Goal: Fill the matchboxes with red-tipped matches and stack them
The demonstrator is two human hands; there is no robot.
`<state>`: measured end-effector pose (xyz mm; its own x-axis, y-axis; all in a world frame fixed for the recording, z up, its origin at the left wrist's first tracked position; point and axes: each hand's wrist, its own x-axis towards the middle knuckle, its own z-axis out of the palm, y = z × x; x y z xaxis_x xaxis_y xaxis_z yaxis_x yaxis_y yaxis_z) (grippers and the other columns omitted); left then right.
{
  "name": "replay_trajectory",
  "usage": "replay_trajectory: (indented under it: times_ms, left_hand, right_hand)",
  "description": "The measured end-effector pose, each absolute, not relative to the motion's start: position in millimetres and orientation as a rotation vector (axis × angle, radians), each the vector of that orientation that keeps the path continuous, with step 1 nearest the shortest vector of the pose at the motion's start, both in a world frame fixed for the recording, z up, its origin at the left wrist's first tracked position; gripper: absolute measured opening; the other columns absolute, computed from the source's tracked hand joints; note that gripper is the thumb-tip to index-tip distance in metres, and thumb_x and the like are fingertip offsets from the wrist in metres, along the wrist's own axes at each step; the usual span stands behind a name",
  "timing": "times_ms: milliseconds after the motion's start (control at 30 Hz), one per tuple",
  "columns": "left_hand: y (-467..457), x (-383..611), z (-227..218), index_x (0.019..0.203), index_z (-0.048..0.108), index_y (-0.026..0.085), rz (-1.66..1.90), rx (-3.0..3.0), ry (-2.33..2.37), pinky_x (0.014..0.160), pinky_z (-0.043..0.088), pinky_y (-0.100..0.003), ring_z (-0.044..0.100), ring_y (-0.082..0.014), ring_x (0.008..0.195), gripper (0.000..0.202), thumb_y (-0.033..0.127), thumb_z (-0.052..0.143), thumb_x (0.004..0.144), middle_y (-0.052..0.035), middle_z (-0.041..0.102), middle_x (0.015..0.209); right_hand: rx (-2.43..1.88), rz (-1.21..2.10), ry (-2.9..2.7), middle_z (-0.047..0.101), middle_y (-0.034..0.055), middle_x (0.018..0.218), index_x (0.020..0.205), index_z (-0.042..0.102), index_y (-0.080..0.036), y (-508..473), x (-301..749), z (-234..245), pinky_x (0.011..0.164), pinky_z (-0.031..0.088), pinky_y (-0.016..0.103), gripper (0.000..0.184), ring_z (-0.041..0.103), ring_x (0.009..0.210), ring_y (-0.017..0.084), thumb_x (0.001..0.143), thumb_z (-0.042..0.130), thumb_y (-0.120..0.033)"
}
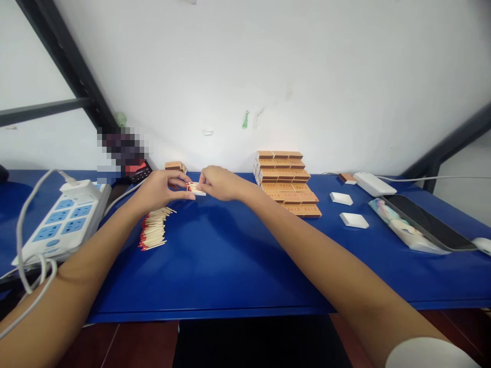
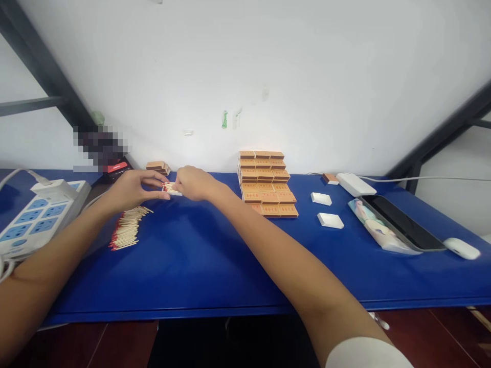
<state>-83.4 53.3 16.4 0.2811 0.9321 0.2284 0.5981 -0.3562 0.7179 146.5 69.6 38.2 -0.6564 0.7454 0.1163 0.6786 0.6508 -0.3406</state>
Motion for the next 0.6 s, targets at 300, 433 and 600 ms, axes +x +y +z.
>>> replay_trajectory:
  times_ms: [300, 433, 600]
  left_hand:
    - [52.0, -82.3, 17.0, 0.095, 0.081, 0.023, 0.851, 2.069, 1.368, 0.089, 0.066, -0.041, 0.083, -0.0353, 0.104, 0.063, 0.068, 0.102, 0.057, -0.0099, 0.086, 0.100]
    - [50.6, -81.3, 18.3, 0.095, 0.081, 0.022, 0.844, 2.060, 1.365, 0.087, 0.066, -0.041, 0.083, -0.0359, 0.103, 0.064, 0.070, 0.100, 0.058, -0.0102, 0.086, 0.098]
    - [50.7, -80.9, 17.3, 0.095, 0.081, 0.022, 0.839, 2.047, 1.365, 0.087, 0.066, -0.041, 0.083, -0.0371, 0.103, 0.068, 0.073, 0.100, 0.055, -0.0105, 0.087, 0.097]
  right_hand:
    - [-1.206, 0.403, -2.595, 0.080, 0.0119, 0.108, 0.109, 0.080, -0.010, 70.4, 152.1, 42.1, 0.073, 0.039, 0.027, 0.017, 0.064, 0.085, 0.017, 0.104, 0.071, -0.024]
    - [-1.171, 0.453, -2.603, 0.080, 0.0102, 0.105, 0.108, 0.080, -0.010, 73.0, 155.7, 43.5, 0.073, 0.039, 0.026, 0.016, 0.061, 0.081, 0.014, 0.102, 0.075, -0.023]
    - [-1.117, 0.497, -2.609, 0.078, 0.0084, 0.104, 0.107, 0.080, -0.010, 73.5, 155.3, 44.2, 0.073, 0.039, 0.025, 0.014, 0.059, 0.079, 0.013, 0.100, 0.075, -0.022]
